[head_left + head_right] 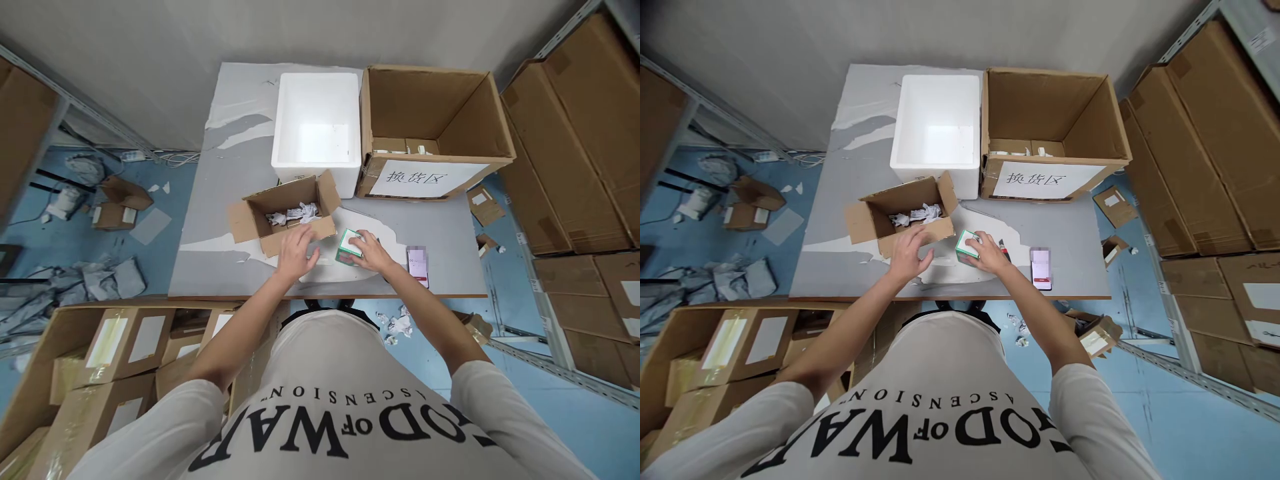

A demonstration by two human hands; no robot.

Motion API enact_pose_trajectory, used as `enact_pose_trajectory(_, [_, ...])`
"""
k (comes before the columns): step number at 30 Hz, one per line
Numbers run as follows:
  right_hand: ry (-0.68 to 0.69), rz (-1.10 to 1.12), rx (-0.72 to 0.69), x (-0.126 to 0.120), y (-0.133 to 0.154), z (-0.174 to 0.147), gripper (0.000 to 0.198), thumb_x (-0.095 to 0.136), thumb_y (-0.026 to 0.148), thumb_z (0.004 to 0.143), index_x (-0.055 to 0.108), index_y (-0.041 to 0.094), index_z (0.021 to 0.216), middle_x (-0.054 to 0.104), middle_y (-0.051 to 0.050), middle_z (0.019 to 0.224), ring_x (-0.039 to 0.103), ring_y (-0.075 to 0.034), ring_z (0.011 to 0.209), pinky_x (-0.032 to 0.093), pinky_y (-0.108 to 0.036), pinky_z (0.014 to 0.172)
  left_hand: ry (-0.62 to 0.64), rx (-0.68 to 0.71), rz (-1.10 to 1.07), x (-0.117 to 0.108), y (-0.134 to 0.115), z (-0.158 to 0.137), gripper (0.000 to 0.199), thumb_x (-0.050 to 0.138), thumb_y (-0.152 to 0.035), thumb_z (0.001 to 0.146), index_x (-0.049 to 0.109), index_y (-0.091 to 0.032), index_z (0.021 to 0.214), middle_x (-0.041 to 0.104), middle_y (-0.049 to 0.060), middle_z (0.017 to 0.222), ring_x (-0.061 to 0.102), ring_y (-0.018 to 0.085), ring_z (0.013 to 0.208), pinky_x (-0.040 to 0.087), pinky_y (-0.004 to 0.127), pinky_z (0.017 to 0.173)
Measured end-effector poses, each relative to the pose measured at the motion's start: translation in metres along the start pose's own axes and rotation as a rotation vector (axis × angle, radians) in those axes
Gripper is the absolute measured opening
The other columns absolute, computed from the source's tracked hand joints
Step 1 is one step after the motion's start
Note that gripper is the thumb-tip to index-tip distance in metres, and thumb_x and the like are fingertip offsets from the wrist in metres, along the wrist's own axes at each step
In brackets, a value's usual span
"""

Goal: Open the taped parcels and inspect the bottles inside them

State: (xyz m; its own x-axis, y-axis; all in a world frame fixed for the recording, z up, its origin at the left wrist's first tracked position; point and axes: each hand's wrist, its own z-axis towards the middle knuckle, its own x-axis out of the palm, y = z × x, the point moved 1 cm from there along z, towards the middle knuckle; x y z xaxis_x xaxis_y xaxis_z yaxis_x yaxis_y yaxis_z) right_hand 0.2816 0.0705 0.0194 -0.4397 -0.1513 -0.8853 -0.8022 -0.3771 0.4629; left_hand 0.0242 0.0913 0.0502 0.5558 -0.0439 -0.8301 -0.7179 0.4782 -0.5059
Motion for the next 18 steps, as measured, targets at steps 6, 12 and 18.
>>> enact_pose_trajectory(6, [-0.084, -0.008, 0.029, 0.018, 0.016, -0.003, 0.042, 0.059, 0.044, 0.084, 0.056, 0.023, 0.12, 0.04, -0.016, 0.128, 0.045, -0.033, 0.115, 0.048, -0.05, 0.09, 0.136, -0.091, 0.142, 0.015, 0.037, -0.018, 0.03, 0.049, -0.027, 0.084, 0.06, -0.017, 0.11, 0.049, 0.018, 0.137, 0.037, 0.035, 0.134, 0.028, 0.056, 0.108])
enact_pose_trajectory(12, [-0.158, -0.033, 0.088, 0.026, 0.02, -0.008, 0.036, 0.056, 0.045, 0.086, 0.058, 0.025, 0.116, 0.043, -0.016, 0.127, 0.047, -0.034, 0.115, 0.05, -0.049, 0.088, 0.033, -0.122, 0.217, 0.004, 0.042, -0.018, 0.036, 0.048, -0.03, 0.085, 0.054, -0.019, 0.119, 0.05, 0.016, 0.135, 0.039, 0.034, 0.132, 0.021, 0.057, 0.11])
enact_pose_trajectory(18, [-0.121, -0.052, 0.043, 0.02, 0.025, -0.004, 0.036, 0.056, 0.043, 0.086, 0.06, 0.022, 0.115, 0.045, -0.017, 0.125, 0.048, -0.033, 0.114, 0.048, -0.049, 0.091, 0.11, -0.116, 0.278, 0.004, 0.055, -0.01, 0.043, 0.055, -0.032, 0.08, 0.053, -0.018, 0.121, 0.051, 0.018, 0.132, 0.045, 0.036, 0.123, 0.026, 0.059, 0.106])
